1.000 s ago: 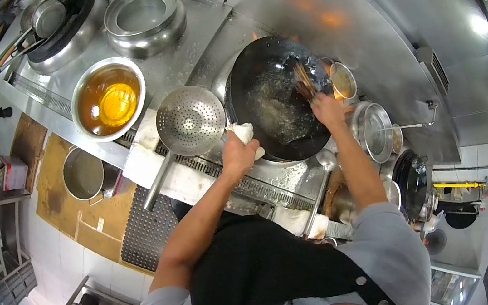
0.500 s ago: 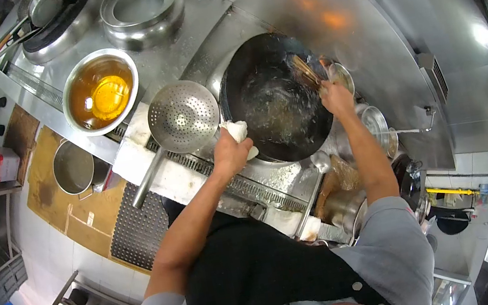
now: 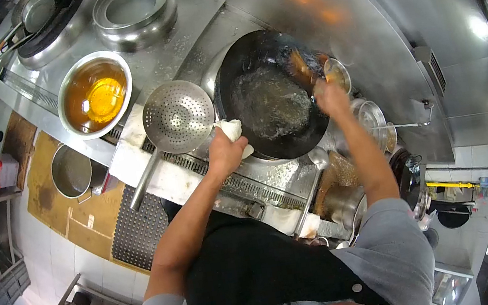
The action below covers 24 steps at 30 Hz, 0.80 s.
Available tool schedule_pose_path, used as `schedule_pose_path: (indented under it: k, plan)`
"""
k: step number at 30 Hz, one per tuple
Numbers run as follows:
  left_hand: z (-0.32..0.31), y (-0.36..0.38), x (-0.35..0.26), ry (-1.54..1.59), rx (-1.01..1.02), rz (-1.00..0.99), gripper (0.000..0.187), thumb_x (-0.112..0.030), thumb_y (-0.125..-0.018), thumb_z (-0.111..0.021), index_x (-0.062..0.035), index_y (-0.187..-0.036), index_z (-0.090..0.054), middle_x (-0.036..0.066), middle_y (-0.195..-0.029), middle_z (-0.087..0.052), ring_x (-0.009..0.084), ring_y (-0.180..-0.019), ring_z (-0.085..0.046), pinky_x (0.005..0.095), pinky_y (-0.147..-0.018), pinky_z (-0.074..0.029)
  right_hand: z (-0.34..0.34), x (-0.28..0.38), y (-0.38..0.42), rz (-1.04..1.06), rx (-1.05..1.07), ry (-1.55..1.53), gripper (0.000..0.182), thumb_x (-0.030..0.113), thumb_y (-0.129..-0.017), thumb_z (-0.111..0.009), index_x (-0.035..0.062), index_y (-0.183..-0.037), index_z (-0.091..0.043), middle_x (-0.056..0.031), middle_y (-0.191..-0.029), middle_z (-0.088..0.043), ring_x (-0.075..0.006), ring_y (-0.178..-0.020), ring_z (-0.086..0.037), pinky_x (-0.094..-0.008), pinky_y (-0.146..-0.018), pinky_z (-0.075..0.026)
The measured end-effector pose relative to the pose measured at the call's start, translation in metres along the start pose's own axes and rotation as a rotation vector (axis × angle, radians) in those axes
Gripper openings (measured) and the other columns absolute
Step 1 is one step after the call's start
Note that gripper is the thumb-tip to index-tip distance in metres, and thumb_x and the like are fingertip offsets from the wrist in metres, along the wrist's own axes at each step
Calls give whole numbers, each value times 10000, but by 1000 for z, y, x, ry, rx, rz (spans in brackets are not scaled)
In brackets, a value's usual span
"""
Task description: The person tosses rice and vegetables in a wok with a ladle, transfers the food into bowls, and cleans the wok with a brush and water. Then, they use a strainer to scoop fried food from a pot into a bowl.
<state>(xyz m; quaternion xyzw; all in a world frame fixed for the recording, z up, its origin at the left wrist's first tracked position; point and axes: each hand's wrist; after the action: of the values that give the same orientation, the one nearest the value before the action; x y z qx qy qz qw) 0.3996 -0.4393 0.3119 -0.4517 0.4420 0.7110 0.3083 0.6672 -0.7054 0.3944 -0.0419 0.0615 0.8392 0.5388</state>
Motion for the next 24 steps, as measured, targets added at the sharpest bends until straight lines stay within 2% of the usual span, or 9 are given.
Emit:
schedule_pose_path:
  k: [1, 4, 7, 11, 14, 16, 17, 23, 24]
  plan:
    - [1, -4, -2, 0, -1, 0, 596, -257, -806, -740, 112, -1216, -513, 326, -1108, -676, 477, -1051, -662, 484, -935, -514, -9, -3, 28, -7, 112, -12, 386, 210, -823, -704, 146, -1204, -716, -268, -988, -709, -435, -986, -691, -541, -870, -551]
    - [5, -1, -6, 58, 15, -50, 582, -242, -801, -743, 115, -1204, -521, 315, -1112, -674, 456, -1063, -664, 477, -946, -509, -4, -15, 113, 56, 22, -43, 355, 244, -826, -745, 107, -1150, -695, -265, -1020, -712, -453, -979, -689, -525, -888, -556]
    - [0, -6, 1, 19, 13, -39, 597, -253, -804, -748, 113, -1216, -518, 314, -1140, -666, 445, -1082, -661, 471, -957, -507, 2, -18, 69, -114, 10, -39, 406, 284, -822, -731, 172, -1212, -712, -272, -1056, -707, -418, -1043, -688, -513, -902, -551]
    - [0, -8, 4, 9, 38, -21, 636, -260, -821, -748, 119, -1261, -490, 313, -1171, -660, 429, -1096, -661, 455, -968, -502, -44, 72, -33, -263, -75, -575, 462, 334, -830, -746, 132, -1242, -691, -174, -1084, -738, -409, -1046, -686, -485, -873, -553]
    - [2, -1, 1, 48, 84, 17, 619, -240, -822, -746, 119, -1257, -492, 303, -1165, -662, 407, -1091, -666, 443, -963, -505, -48, 98, -19, -101, -140, -485, 484, 332, -851, -752, 112, -1276, -685, -157, -1007, -759, -365, -843, -734, -457, -693, -573]
    - [0, -7, 2, 81, 90, 13, 610, -222, -818, -747, 118, -1256, -492, 286, -1140, -671, 392, -1069, -674, 435, -946, -513, 17, 76, -12, -360, 243, -883, 501, 349, -863, -763, 128, -1306, -688, -125, -968, -759, -243, -727, -733, -397, -556, -557]
    - [-2, -7, 4, 81, 97, 4, 610, -222, -818, -747, 118, -1256, -492, 286, -1140, -671, 392, -1069, -674, 435, -946, -513, 36, 54, -10, -305, 209, -947, 563, 367, -870, -779, 85, -1342, -663, -79, -909, -740, -147, -623, -682, -309, -431, -489]
    - [-7, -5, 5, 54, -8, -12, 563, -216, -803, -750, 111, -1205, -530, 285, -1081, -691, 405, -1025, -687, 441, -908, -525, 166, 16, -40, -202, -250, -1237, 564, 343, -891, -794, 75, -1361, -634, -112, -996, -738, -131, -665, -683, -278, -482, -515]
    - [-8, -4, 5, 59, -19, -31, 509, -180, -822, -737, 84, -1208, -536, 231, -1067, -681, 338, -985, -682, 418, -865, -541, 169, 23, -55, -200, -474, -1259, 535, 309, -902, -782, 70, -1357, -634, -119, -1003, -741, -139, -663, -680, -296, -496, -523]
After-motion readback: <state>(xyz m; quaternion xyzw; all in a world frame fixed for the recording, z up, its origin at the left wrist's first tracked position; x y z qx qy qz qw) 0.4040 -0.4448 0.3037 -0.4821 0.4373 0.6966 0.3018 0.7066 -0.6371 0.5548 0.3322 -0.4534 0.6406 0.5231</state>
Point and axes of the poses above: each hand's wrist, its own y-axis away from the middle knuckle, its own z-axis out of the back of the hand, x = y × z
